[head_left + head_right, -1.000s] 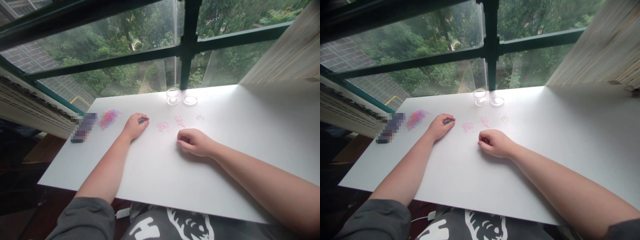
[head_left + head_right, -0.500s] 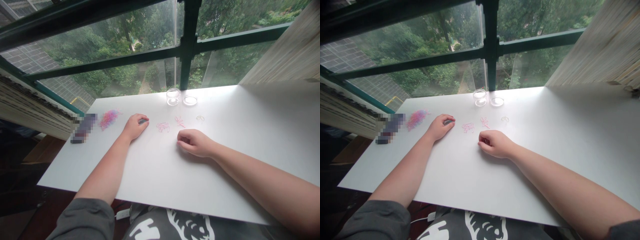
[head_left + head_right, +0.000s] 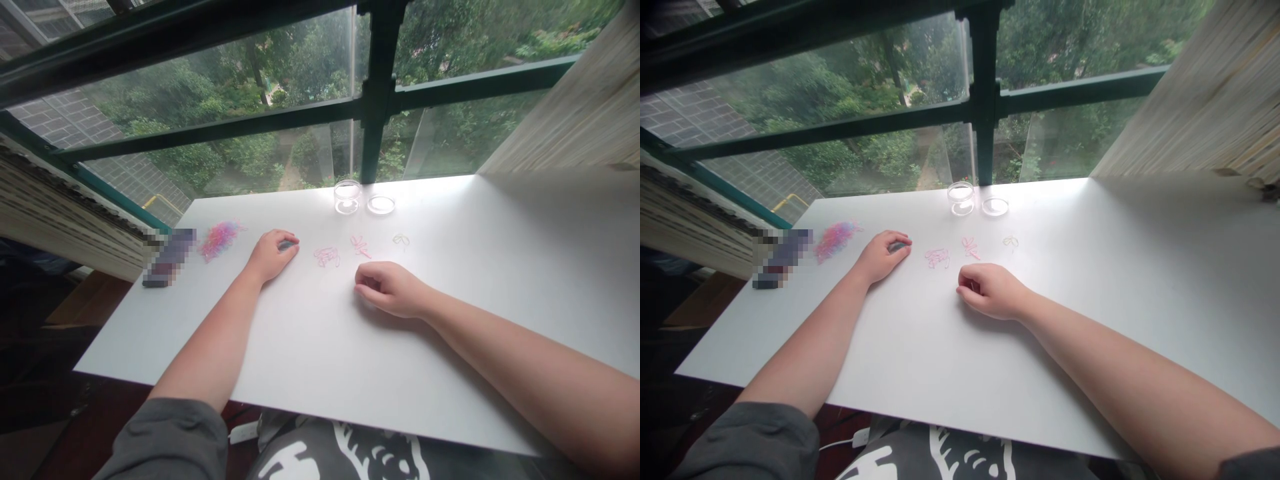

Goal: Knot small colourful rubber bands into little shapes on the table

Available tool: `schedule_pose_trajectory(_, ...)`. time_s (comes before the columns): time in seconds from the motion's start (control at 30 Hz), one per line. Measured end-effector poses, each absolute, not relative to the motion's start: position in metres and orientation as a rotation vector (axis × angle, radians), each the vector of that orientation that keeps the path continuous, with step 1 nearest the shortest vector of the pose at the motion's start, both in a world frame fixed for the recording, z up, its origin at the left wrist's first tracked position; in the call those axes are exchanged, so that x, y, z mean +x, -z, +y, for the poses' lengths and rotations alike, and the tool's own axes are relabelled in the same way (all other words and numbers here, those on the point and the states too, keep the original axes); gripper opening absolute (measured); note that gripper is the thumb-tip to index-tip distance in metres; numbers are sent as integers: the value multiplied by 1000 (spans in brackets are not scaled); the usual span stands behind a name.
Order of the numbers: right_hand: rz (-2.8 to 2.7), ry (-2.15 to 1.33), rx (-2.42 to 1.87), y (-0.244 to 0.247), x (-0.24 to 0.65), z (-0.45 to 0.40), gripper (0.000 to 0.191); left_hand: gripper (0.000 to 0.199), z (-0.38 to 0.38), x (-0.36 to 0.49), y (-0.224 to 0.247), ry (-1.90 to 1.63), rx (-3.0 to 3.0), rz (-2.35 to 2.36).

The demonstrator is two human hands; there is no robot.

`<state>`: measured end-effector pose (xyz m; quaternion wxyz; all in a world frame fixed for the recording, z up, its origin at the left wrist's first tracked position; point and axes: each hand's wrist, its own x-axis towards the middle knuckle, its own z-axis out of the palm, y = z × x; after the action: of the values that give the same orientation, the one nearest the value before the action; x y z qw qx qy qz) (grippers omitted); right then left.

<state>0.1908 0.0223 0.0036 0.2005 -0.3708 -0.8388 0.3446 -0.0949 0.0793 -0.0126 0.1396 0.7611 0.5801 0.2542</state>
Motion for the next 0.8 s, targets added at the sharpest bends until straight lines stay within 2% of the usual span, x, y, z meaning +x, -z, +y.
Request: schedule_pose_trajectory(0.8,-2357,-952,-1043,-5,190,21,8,22,77,-95,13,-741,2221,1684)
